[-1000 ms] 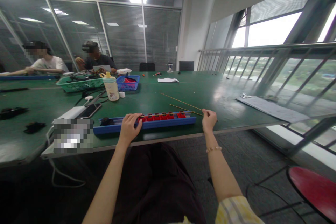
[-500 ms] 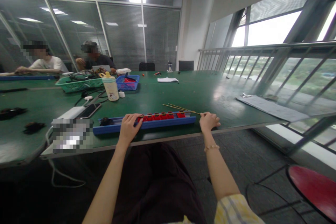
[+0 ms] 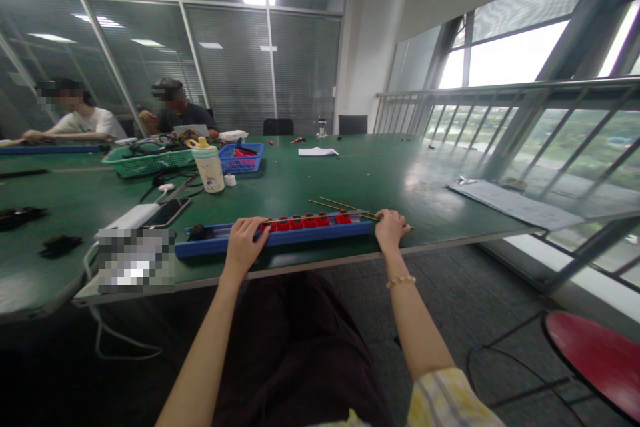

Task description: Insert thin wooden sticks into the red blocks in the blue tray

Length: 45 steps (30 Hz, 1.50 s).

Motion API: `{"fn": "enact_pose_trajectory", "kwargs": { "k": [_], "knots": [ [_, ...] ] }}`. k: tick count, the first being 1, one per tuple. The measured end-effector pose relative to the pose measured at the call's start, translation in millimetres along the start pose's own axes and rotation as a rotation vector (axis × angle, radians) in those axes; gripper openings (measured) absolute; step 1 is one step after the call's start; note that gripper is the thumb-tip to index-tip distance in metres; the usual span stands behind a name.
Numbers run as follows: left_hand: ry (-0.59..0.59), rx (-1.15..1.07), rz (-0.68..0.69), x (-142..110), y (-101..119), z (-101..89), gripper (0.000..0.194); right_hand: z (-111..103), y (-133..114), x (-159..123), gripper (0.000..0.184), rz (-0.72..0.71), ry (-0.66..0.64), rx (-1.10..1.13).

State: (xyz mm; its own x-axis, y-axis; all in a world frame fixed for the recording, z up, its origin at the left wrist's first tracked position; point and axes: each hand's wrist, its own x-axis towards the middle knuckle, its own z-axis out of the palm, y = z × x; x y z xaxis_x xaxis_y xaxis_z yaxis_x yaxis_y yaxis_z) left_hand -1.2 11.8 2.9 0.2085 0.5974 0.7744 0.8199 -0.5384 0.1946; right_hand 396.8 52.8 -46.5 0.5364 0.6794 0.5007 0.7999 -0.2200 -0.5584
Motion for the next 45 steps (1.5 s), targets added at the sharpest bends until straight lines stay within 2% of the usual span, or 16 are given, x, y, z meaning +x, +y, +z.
{"fn": "enact_pose_trajectory", "kwargs": {
  "k": [3, 6, 15, 24, 31, 37, 41, 45],
  "knots": [
    [0.001, -0.001, -0.003, -0.1, -0.1, 0.2, 0.023, 1.0, 1.1, 1.8, 0.036, -0.093, -0.105, 0.017],
    [0.008, 0.000, 0.007, -0.1, -0.1, 0.4, 0.023, 2.2, 1.0, 1.2, 0.036, -0.113, -0.135, -0.026],
    [0.003, 0.002, -0.005, -0.7, -0.8, 1.5, 0.024, 4.4, 1.9, -2.1, 0.035, 0.041, -0.028, -0.135],
    [0.016, 0.005, 0.007, -1.5, -2.0, 1.7, 0.024, 3.1, 1.7, 3.5, 0.039, 0.054, 0.029, 0.081],
    [0.074, 0.037, -0.049, -1.9, -1.5, 0.6, 0.024, -1.8, 3.3, 14.3, 0.040, -0.142, 0.040, 0.568],
    [0.153, 0.128, -0.149, -2.9, 0.8, -4.2, 0.024, -8.5, -7.5, 9.1, 0.047, -0.371, -0.154, 0.618],
    [0.182, 0.194, -0.236, -4.4, 1.5, -5.6, 0.022, -11.1, -8.0, 7.8, 0.048, -0.390, -0.158, 0.664],
    [0.172, 0.262, -0.271, -5.5, 1.3, -5.0, 0.018, -7.8, -4.7, 9.5, 0.045, -0.371, -0.251, 0.729]
  ]
}}
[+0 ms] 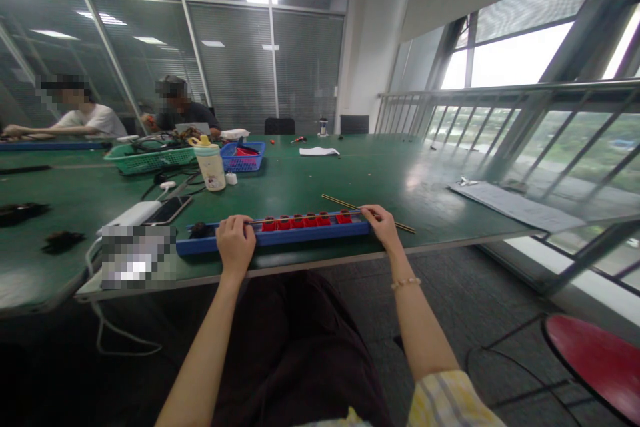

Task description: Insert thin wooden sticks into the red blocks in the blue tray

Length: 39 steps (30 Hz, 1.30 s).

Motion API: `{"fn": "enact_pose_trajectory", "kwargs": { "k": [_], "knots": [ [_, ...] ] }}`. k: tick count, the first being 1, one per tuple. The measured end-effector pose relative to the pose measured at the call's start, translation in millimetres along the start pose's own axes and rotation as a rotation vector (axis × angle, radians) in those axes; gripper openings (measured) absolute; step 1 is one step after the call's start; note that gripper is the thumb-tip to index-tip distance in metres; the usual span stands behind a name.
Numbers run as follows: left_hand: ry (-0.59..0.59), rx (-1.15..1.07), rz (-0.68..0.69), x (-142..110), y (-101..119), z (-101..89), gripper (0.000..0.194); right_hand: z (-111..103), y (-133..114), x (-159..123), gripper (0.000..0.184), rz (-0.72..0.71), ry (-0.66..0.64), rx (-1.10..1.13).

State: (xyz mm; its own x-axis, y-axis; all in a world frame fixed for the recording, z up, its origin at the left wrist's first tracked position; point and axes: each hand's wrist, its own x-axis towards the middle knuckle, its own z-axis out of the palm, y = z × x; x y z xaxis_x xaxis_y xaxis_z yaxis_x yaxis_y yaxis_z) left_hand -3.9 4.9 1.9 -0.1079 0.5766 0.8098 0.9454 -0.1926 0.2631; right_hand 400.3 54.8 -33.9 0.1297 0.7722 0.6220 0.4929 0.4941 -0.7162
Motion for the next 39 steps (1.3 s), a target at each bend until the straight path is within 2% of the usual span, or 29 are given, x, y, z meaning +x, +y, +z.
{"fn": "enact_pose_trajectory", "kwargs": {
  "k": [6, 16, 22, 29, 39],
  "knots": [
    [0.036, 0.018, -0.034, -0.4, -1.2, 0.4, 0.016, 1.1, 8.3, 2.0, 0.039, 0.044, -0.011, 0.059],
    [-0.064, -0.060, 0.112, 0.7, -1.5, 3.1, 0.017, -1.6, 0.9, 0.7, 0.038, 0.082, 0.065, 0.073],
    [-0.090, -0.115, 0.159, 1.2, -0.8, 2.9, 0.018, -2.0, 7.9, 2.5, 0.042, 0.115, 0.104, 0.076],
    [-0.097, -0.120, 0.148, 1.3, -0.9, 3.2, 0.020, -1.3, 17.0, 3.5, 0.049, 0.169, 0.153, 0.077],
    [-0.108, -0.119, 0.140, 0.8, -0.7, 3.4, 0.020, -2.7, 9.3, 1.3, 0.053, 0.246, 0.286, 0.087]
  ]
}}
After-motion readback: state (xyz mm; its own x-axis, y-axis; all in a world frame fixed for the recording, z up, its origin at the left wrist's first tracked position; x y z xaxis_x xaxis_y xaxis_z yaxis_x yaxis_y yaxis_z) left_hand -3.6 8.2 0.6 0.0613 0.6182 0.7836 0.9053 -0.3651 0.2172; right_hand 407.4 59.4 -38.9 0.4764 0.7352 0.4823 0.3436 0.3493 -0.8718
